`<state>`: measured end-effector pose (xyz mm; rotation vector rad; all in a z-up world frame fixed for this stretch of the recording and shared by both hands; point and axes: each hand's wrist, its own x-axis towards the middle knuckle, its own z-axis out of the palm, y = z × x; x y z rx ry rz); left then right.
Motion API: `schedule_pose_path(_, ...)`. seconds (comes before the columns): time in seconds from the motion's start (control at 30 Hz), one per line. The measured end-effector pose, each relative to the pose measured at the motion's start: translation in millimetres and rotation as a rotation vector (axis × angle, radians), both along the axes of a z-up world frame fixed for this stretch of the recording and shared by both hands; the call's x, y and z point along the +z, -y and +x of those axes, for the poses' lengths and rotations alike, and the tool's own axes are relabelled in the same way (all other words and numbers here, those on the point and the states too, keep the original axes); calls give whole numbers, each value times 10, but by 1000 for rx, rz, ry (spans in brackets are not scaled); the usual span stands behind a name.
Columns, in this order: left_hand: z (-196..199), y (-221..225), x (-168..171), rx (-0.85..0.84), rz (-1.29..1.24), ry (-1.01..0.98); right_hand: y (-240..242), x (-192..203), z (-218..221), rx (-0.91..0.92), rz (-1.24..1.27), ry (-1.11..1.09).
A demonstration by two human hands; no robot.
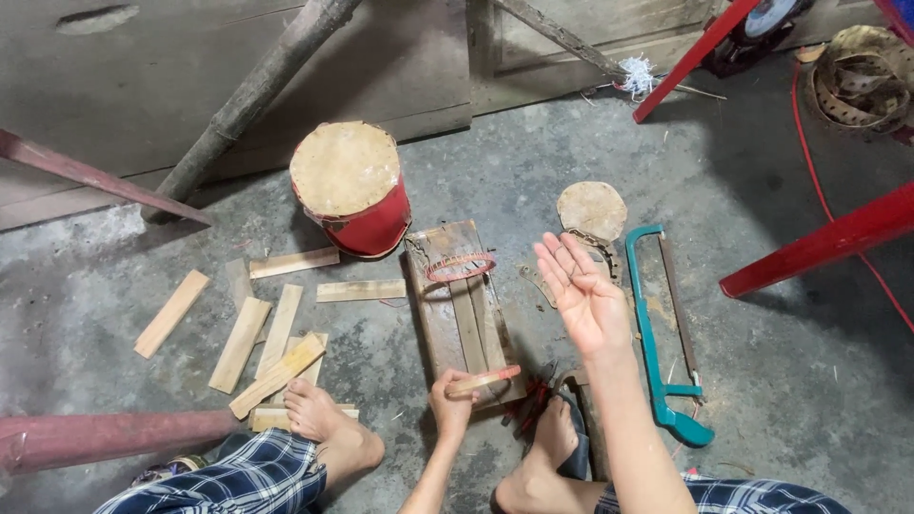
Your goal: Assembling a wooden frame by bending wire with pliers and fitting wooden slats into place.
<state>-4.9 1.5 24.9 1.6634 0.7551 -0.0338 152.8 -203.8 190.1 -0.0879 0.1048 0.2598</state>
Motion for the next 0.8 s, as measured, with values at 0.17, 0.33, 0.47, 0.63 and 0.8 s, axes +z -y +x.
schedule_pose_path(0.17, 2, -11, -31, -24, 26, -19, 397, -697, 175, -101, -164, -62)
schedule_pose_path(0.33, -7, -9, -60, -31, 12, -2, 993, -1647, 124, -293, -401, -306)
schedule_pose_path(0.47, 0, 7, -24, -6, -7, -4, 1331, -2343, -63, -387, -668, -630)
schedule_pose_path(0.63, 12, 1, 9, -9, -18, -42, 1435, -2838, -151, -423, -970, -924)
schedule_pose_path(0.8, 19, 5, -51, 4, -52, -8, 1487, -3167, -165, -483, -1416, -1015)
